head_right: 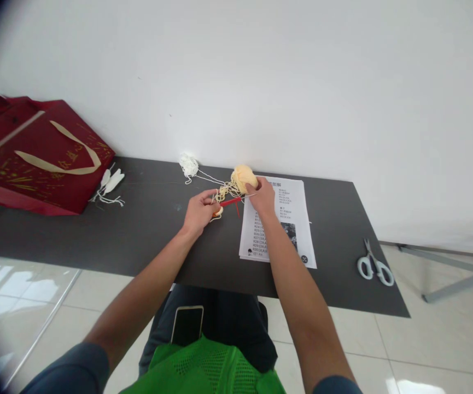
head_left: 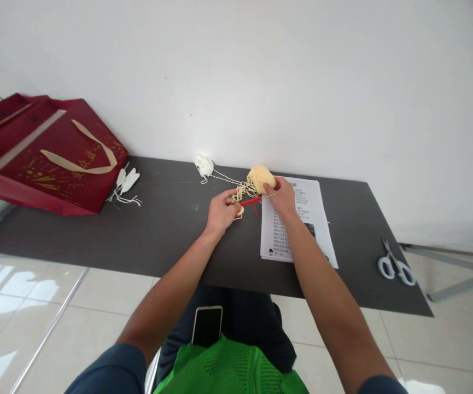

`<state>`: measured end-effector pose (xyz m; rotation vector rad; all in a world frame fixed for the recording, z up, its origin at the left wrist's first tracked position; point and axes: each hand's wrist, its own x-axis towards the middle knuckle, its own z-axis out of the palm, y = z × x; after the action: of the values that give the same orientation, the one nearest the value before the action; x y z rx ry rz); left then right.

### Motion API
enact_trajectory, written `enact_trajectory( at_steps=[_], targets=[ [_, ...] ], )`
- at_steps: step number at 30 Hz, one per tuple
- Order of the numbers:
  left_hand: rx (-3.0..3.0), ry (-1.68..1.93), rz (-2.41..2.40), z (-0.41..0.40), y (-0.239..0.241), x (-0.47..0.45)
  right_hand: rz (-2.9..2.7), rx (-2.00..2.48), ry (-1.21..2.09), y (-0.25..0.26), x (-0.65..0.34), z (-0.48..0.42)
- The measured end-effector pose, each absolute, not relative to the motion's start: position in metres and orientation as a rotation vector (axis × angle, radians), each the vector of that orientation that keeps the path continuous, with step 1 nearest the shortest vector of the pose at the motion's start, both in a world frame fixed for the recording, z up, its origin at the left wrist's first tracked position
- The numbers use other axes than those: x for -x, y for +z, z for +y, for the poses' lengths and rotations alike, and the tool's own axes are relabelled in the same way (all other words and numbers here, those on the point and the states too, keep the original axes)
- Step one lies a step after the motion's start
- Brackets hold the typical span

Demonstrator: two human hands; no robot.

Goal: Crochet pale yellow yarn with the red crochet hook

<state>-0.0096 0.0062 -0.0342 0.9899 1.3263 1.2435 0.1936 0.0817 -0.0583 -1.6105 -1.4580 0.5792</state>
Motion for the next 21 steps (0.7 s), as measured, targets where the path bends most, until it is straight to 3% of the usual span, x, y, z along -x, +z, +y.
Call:
enact_trajectory(
  at_steps=[6,14,21],
  targets=[
    [-1.237,1.109,1.489,0.007,-0.044,0.016,-1.552,1.517,0.761,-0.053,-0.221,0.081],
    [-1.642,0.904,1.682,-0.001,-0.032,0.003,-1.825,1.565,0.337,-0.032,-0.18,0.054],
    [-2.116,0.462,1.844,-0.016,-0.006,-0.001,-1.998,1.448,0.136,-0.032,-0.152,0.039]
  ],
)
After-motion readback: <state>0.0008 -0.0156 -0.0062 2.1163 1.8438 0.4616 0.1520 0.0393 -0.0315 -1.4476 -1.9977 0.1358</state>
